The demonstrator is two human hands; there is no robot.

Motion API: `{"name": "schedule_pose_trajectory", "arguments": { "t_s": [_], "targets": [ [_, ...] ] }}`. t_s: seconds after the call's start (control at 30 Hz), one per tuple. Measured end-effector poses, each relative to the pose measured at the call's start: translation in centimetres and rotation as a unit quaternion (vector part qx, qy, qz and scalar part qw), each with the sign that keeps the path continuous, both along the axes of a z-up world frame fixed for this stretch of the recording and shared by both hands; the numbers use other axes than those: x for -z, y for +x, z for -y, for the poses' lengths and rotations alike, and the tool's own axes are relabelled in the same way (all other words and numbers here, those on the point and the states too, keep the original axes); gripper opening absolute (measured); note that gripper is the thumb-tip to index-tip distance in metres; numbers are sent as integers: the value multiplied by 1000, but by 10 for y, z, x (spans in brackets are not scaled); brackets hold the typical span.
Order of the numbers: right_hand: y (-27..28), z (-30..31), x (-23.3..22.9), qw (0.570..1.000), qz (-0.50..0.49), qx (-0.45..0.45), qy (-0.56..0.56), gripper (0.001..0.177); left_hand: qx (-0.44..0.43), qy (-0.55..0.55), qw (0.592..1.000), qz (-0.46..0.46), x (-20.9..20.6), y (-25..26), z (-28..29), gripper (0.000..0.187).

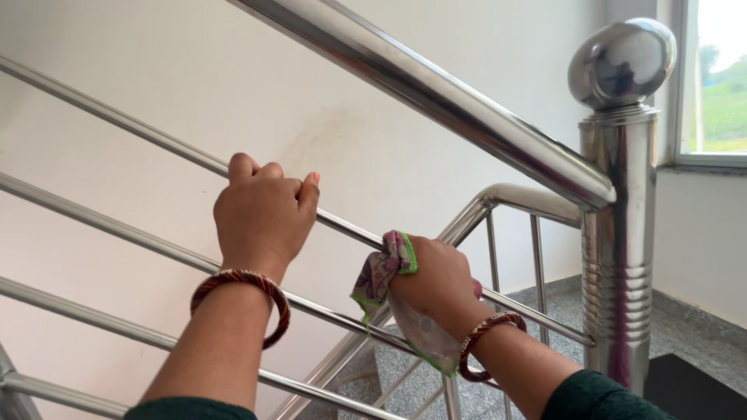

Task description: The person cleans a metal stair railing by hand using a cloth and a spray bottle, wiping the top handrail and the thinner horizontal bars between the posts.

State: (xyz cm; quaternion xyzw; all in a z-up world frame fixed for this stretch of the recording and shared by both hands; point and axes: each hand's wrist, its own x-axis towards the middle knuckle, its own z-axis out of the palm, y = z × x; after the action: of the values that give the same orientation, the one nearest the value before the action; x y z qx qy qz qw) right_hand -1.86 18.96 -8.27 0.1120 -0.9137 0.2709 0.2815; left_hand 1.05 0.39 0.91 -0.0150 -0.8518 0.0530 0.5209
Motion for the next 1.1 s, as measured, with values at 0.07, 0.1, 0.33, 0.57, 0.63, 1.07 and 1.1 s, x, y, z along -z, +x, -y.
{"name": "schedule_pose_trajectory", "arguments": {
  "t_s": [0.07,0.1,0.33,0.57,0.63,1.07,1.1],
  "targets": [
    [6,5,-8,999,9,0,-35,15,14,-14,999,-34,-2,1,0,52],
    [7,11,-16,999,6,-3,-34,15,11,-13,999,-37,-2,2,2,52],
    [1,80,-64,992,-80,-92,-34,35,55,-7,998,-28,0,2,6,53],
    [4,68,-57,987,-100,-120,-21,44,46,-31,998,37,-6,16,4,86],
    [3,66,-59,989,-80,-126,-3,39,47,-7,998,34,-4,15,1,81],
    [-11,-19,5,996,40,-82,-22,37,47,-16,999,-3,3,9,5,46],
    [-11,-21,7,996,28,-82,-21,36,49,-15,999,-5,2,9,5,46]
  ]
}}
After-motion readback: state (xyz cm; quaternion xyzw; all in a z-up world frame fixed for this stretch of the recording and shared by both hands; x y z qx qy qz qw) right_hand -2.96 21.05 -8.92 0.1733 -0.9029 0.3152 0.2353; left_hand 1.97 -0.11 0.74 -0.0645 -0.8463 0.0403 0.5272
